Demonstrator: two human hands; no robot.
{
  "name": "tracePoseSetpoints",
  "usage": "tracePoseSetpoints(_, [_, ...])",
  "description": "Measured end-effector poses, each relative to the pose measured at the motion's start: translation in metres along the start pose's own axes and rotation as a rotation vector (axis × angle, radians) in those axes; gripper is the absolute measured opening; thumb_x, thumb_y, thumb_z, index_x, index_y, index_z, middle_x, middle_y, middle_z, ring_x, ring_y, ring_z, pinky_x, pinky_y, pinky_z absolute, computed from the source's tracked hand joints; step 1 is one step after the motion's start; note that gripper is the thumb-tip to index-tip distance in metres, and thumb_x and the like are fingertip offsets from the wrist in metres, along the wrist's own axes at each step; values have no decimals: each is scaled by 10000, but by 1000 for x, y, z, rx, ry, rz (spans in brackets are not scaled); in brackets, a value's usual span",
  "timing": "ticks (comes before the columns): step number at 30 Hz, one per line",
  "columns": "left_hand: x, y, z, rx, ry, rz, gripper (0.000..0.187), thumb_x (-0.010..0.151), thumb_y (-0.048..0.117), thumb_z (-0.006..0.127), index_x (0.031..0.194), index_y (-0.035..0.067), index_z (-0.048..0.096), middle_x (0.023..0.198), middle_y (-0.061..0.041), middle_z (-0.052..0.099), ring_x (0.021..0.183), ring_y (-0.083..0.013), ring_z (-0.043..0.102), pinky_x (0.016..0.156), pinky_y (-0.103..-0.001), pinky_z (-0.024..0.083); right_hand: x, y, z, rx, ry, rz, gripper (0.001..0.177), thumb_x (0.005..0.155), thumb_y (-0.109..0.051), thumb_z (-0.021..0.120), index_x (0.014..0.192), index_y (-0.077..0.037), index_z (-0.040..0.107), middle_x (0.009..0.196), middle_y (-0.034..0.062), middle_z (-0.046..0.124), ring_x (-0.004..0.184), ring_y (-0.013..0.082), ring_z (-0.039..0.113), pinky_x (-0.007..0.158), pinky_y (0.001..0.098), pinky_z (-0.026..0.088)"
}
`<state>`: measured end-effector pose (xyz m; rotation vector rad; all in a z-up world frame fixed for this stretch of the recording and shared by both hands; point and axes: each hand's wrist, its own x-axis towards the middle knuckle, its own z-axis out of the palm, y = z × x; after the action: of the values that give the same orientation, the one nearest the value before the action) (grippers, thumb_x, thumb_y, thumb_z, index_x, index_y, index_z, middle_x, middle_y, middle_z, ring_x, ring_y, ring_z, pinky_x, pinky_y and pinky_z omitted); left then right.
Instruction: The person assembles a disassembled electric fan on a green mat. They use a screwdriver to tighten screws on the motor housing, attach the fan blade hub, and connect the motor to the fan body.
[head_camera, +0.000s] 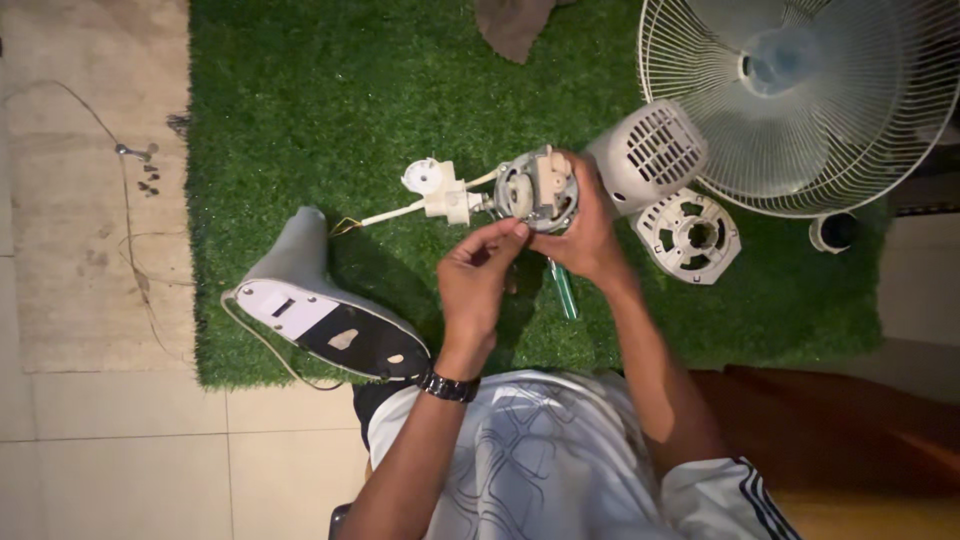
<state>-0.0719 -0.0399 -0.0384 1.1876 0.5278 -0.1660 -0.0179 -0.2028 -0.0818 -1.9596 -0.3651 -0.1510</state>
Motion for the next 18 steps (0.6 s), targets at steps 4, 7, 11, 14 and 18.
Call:
tracePoseSetpoints(4, [0, -1, 1, 32, 17, -28, 237, 878, 190, 808, 1062, 41, 805, 833, 24, 732, 590, -17, 521, 488, -199, 385, 0, -1, 2, 7, 5, -22, 942, 729, -173, 969, 1480, -33, 418, 1373, 166, 509, 1299, 312, 548, 1134, 419, 465])
tracePoseSetpoints(7, [0, 0, 2, 42, 44, -29, 239, 878, 191, 807, 1058, 34, 802, 826, 21, 732, 594, -21, 537, 491, -203, 409, 0, -2, 1, -14, -3, -2, 950, 715, -175, 981, 1475, -37, 428, 1378, 164, 514, 1302, 320, 553, 1128, 424, 465])
tracePoseSetpoints(11, [2, 1, 1, 40, 53, -49, 243, 883, 181, 811, 1063, 18, 801, 762, -4, 703, 560, -34, 516, 487, -209, 408, -1, -4, 2, 39, -9, 16, 963, 724, -155, 982, 1494, -36, 415, 1400, 166, 514, 1320, 305, 549, 1135, 421, 473])
tracePoseSetpoints(14, [4, 1, -2, 47, 55, -77, 255, 865, 185, 807, 1053, 14, 795, 768, 10, 710, 544, -26, 499, 476, -204, 396, -1, -5, 2, 92, -27, 32, 956, 739, -134, 963, 1506, -33, 400, 1407, 168, 508, 1333, 289, 546, 1137, 411, 480])
tracePoseSetpoints(18, [7, 0, -5, 108, 54, -74, 238, 865, 190, 810, 1028, 17, 792, 756, 12, 697, 549, -26, 518, 476, -204, 418, -1, -6, 2, 128, -42, -7, 930, 751, -90, 935, 1509, -32, 399, 1444, 181, 483, 1367, 297, 527, 1159, 407, 479])
